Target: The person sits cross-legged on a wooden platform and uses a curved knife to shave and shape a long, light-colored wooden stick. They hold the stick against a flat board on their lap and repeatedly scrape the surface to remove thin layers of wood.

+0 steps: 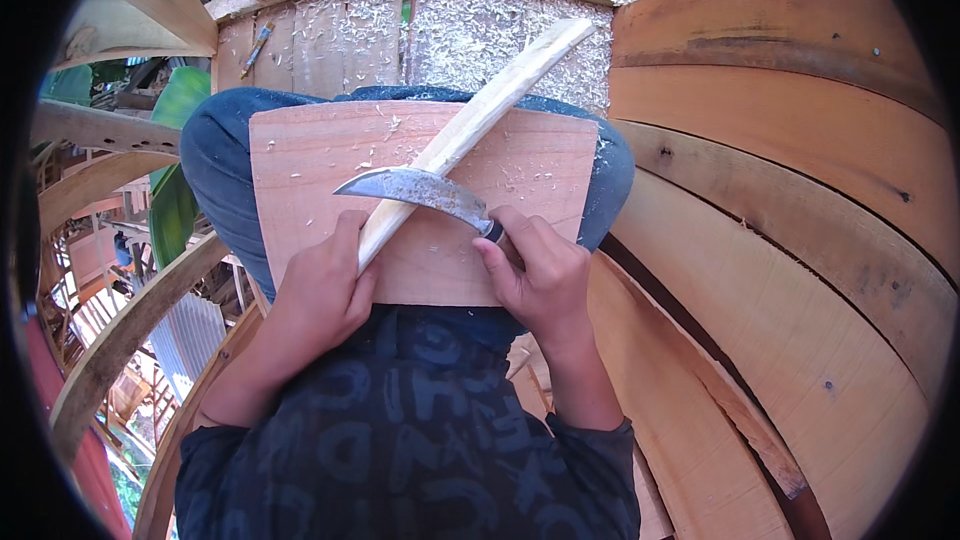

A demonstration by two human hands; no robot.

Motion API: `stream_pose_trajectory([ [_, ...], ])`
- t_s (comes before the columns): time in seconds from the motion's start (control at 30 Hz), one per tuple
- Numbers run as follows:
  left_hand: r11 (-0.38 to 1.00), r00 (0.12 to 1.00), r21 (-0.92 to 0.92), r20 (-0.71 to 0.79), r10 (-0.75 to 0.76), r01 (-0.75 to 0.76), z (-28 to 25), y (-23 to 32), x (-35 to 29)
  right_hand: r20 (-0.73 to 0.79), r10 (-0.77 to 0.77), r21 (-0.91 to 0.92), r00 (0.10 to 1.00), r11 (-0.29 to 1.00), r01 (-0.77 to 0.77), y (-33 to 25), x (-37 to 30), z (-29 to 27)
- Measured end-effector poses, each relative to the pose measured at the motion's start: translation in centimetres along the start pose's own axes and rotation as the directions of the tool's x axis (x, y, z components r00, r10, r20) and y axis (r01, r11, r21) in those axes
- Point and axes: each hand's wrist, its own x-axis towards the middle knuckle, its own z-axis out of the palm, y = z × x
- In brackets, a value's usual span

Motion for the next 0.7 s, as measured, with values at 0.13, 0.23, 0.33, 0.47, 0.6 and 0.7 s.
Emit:
stream_pose_trajectory([
  [0.13, 1.0, 0.999, 0.01, -0.037, 0.001, -0.001, 0.4, 0.0, -0.1, -0.174, 0.247, -0.022, 0.953, 0.967, -0.255, 1.0, 0.7, -0.6],
  [0.23, 1.0, 1.0, 0.007, -0.021, -0.001, 0.001, 0.5, -0.1, 0.1, -0.03, 0.055, 0.028, 0.998, 0.998, -0.054, 0.0, -0.5, -0.1],
  [0.33, 0.996, 0.999, 0.088, -0.013, 0.031, -0.03, 0.3, 0.1, 0.2, -0.051, 0.013, -0.034, 0.999, 0.999, -0.015, 0.2, -0.5, -0.1],
  [0.47, 0.999, 1.0, 0.053, -0.023, 0.012, -0.01, 0.5, 0.2, 0.3, -0.076, 0.042, -0.005, 0.996, 0.999, -0.043, -0.8, -1.1, 1.1],
  [0.6, 1.0, 0.998, 0.006, -0.062, 0.016, -0.016, 0.6, 0.1, 0.1, -0.098, 0.017, -0.071, 0.995, 0.997, -0.024, 0.1, -1.3, 0.8],
  [0.7, 1.0, 0.999, 0.004, -0.045, 0.005, -0.005, 0.7, 0.0, 0.3, -0.095, -0.002, -0.027, 0.995, 1.0, -0.001, -0.3, -1.3, 1.3],
])
